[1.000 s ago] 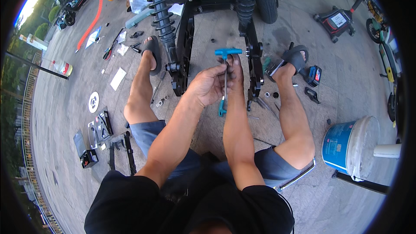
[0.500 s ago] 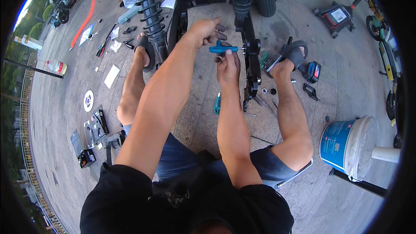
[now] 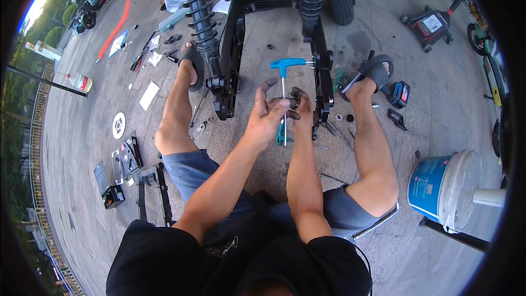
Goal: The person sits on the ground and uses a T-handle hex wrench to tighten bolts on the rear frame of an electric scooter. They repeatedly adjust the wrench and reposition their hands to secure the mounting hardware.
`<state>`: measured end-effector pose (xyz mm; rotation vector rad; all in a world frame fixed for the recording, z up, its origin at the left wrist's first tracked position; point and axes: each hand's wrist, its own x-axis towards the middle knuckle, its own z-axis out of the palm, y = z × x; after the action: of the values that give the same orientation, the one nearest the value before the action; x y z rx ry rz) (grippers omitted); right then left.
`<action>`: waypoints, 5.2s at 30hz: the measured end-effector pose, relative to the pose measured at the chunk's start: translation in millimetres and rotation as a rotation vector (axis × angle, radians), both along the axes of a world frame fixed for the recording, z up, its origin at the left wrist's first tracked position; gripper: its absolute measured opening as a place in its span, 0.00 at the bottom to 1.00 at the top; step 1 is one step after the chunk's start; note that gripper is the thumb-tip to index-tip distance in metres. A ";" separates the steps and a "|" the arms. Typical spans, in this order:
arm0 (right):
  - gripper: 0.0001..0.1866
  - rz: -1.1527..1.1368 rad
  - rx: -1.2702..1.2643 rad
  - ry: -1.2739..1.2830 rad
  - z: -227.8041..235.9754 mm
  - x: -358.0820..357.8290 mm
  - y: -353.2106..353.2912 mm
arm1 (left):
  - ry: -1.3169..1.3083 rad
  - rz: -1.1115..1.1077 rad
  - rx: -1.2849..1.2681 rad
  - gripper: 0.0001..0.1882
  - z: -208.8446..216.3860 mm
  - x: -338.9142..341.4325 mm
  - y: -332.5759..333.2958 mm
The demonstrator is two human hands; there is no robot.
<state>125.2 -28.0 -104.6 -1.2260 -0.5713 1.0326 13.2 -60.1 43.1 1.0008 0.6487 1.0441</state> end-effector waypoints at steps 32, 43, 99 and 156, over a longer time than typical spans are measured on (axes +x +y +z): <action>0.15 -0.169 -0.259 -0.343 -107.9 -19.0 -30.4 | 0.406 -0.148 -0.447 0.22 -105.4 13.6 175.7; 0.27 0.126 0.331 0.148 -0.1 -7.2 49.6 | 0.411 -0.052 -0.353 0.09 -23.7 -15.6 5.7; 0.17 0.227 0.659 0.516 71.1 11.1 77.6 | 0.255 -0.268 -0.304 0.09 2.6 -12.9 32.5; 0.17 -0.034 0.647 0.528 89.0 -33.9 69.9 | 0.567 0.318 0.623 0.10 -90.0 -10.1 133.8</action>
<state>91.3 41.9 -15.7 -0.3692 -0.4137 0.9830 3.1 73.7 -46.9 1.8175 0.9942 1.2848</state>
